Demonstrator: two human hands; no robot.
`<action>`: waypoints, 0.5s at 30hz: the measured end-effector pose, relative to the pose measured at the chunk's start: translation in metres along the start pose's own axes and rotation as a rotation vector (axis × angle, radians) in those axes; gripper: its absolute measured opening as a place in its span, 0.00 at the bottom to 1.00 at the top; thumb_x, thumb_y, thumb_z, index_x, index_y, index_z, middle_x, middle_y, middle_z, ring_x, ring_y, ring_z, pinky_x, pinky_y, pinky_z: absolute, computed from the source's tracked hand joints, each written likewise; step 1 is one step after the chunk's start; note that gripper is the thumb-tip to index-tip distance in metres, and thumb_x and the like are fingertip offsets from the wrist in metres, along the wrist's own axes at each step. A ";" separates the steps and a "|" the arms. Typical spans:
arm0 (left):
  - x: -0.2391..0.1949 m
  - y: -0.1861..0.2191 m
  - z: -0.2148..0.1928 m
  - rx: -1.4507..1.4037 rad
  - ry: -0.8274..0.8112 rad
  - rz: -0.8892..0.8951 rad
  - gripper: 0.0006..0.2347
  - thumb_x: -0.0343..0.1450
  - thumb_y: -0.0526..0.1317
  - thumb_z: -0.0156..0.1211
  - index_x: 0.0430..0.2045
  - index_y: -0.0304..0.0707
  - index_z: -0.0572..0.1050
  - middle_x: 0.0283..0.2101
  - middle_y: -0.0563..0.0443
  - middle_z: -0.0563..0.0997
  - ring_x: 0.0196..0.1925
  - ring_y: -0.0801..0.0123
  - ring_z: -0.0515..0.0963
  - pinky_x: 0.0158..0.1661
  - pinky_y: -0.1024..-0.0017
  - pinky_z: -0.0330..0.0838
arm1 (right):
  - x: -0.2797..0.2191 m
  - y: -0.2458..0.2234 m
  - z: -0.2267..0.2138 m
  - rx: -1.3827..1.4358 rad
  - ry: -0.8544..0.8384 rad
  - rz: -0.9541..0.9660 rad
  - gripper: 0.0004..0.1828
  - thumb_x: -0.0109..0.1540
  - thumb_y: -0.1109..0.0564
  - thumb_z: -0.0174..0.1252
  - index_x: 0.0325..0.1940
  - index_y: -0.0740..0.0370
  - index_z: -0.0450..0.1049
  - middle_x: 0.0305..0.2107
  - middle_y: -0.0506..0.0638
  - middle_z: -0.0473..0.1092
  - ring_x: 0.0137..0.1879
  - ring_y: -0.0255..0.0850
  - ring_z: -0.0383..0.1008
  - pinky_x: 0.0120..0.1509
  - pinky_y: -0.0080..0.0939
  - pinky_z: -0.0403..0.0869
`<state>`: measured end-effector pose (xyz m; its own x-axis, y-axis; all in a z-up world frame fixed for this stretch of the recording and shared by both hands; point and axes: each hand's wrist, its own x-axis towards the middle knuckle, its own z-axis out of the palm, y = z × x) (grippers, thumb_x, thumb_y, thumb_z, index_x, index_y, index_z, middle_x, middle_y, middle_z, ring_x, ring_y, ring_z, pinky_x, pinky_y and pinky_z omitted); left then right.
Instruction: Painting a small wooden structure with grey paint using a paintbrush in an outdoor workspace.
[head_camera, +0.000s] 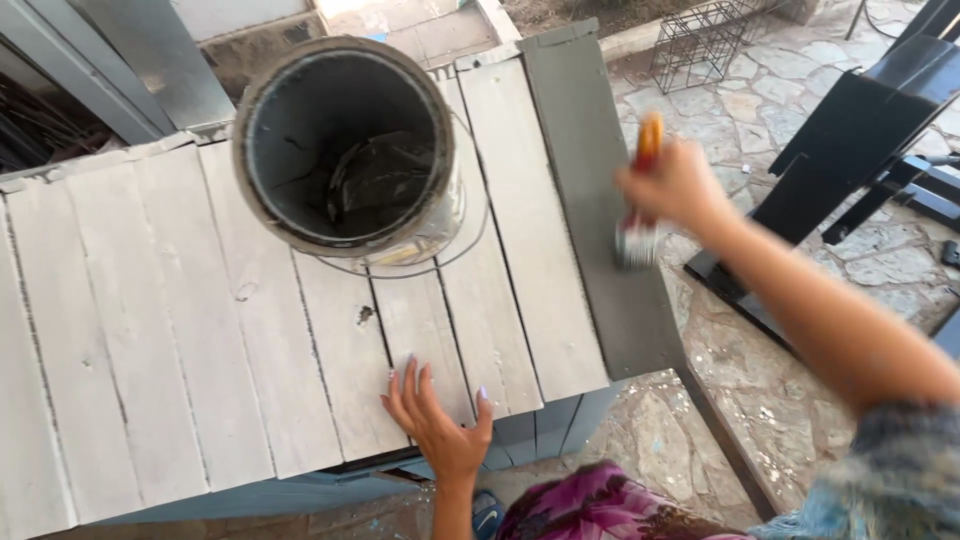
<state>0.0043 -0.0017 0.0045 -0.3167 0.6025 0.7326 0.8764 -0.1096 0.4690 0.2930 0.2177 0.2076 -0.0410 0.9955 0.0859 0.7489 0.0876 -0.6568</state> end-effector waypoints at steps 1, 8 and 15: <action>-0.002 -0.002 0.000 -0.009 -0.023 -0.025 0.31 0.67 0.54 0.58 0.61 0.34 0.65 0.67 0.38 0.68 0.74 0.42 0.59 0.73 0.36 0.43 | 0.024 -0.018 -0.008 0.020 0.010 0.011 0.19 0.66 0.55 0.53 0.20 0.62 0.73 0.15 0.50 0.75 0.19 0.32 0.72 0.19 0.29 0.65; -0.008 -0.012 -0.005 -0.072 -0.143 -0.053 0.32 0.66 0.56 0.57 0.63 0.38 0.63 0.71 0.41 0.65 0.76 0.44 0.56 0.73 0.35 0.35 | 0.148 -0.042 -0.017 0.130 0.443 -0.303 0.15 0.65 0.61 0.59 0.25 0.57 0.66 0.20 0.49 0.68 0.29 0.37 0.72 0.29 0.38 0.71; -0.002 -0.014 -0.015 -0.162 -0.237 -0.029 0.32 0.64 0.52 0.62 0.62 0.38 0.65 0.69 0.42 0.67 0.75 0.46 0.58 0.71 0.34 0.38 | 0.110 -0.021 0.003 0.353 0.583 -0.656 0.21 0.75 0.74 0.53 0.27 0.65 0.70 0.19 0.58 0.74 0.30 0.42 0.86 0.22 0.29 0.73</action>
<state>-0.0126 -0.0127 0.0039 -0.2307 0.7730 0.5909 0.7930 -0.2026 0.5746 0.2714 0.3254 0.2286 0.0256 0.5761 0.8170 0.4463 0.7247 -0.5250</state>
